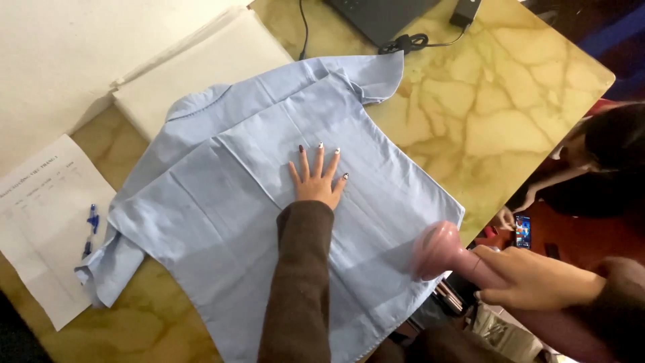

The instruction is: Using a handheld garment steamer to remove wrinkles from a shirt laid flat on a table.

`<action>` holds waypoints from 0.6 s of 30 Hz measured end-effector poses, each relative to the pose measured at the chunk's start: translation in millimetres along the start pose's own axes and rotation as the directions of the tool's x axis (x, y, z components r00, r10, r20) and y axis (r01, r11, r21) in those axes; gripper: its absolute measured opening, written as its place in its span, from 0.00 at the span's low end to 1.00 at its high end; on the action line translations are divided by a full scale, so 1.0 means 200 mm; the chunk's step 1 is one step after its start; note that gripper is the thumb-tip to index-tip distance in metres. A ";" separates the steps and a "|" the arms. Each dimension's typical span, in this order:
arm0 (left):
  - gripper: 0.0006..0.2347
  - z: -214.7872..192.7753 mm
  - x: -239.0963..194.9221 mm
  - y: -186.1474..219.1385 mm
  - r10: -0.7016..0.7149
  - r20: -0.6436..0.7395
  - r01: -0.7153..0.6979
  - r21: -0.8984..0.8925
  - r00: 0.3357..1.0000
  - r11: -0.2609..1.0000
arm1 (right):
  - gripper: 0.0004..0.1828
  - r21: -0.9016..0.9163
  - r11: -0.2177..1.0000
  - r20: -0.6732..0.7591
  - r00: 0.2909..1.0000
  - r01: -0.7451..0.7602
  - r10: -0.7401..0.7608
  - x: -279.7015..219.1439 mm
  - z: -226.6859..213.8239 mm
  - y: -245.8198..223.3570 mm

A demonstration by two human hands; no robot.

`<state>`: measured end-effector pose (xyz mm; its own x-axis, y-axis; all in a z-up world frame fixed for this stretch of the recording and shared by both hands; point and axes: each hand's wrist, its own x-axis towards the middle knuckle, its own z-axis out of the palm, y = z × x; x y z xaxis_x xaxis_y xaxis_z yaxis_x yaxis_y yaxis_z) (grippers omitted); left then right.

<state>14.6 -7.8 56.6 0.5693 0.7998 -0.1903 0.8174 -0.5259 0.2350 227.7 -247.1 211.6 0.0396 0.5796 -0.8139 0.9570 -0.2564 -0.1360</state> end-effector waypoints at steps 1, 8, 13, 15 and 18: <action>0.24 -0.03 0.01 -0.01 -0.006 -0.005 0.006 0.002 1.000 1.000 | 0.22 -0.005 1.000 -0.004 1.000 0.006 -0.006 0.02 -0.05 -0.03; 0.22 0.00 -0.04 -0.14 -0.041 -0.168 -0.039 -0.447 0.985 0.894 | 0.21 0.221 0.973 -0.129 0.991 0.060 -0.032 0.25 -0.52 -0.38; 0.20 0.15 -0.26 -0.13 -0.101 -0.428 -0.068 -0.363 0.898 0.929 | 0.35 0.290 0.955 -0.218 0.976 0.068 -0.003 0.51 -0.76 -0.61; 0.21 0.21 -0.37 -0.09 -0.110 -0.424 0.050 -0.151 0.899 0.987 | 0.39 0.254 0.962 -0.294 0.956 0.099 -0.021 0.67 -0.76 -0.61; 0.23 0.21 -0.43 -0.07 -0.076 -0.390 0.076 -0.016 0.918 0.997 | 0.37 0.239 0.963 -0.305 0.951 0.124 -0.047 0.70 -0.78 -0.64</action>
<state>-41.9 -81.6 30.0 0.4263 0.8867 0.1788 0.8568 -0.4592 0.2346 154.8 -12.2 203.3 0.0801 0.7994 -0.5955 0.8580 -0.3594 -0.3670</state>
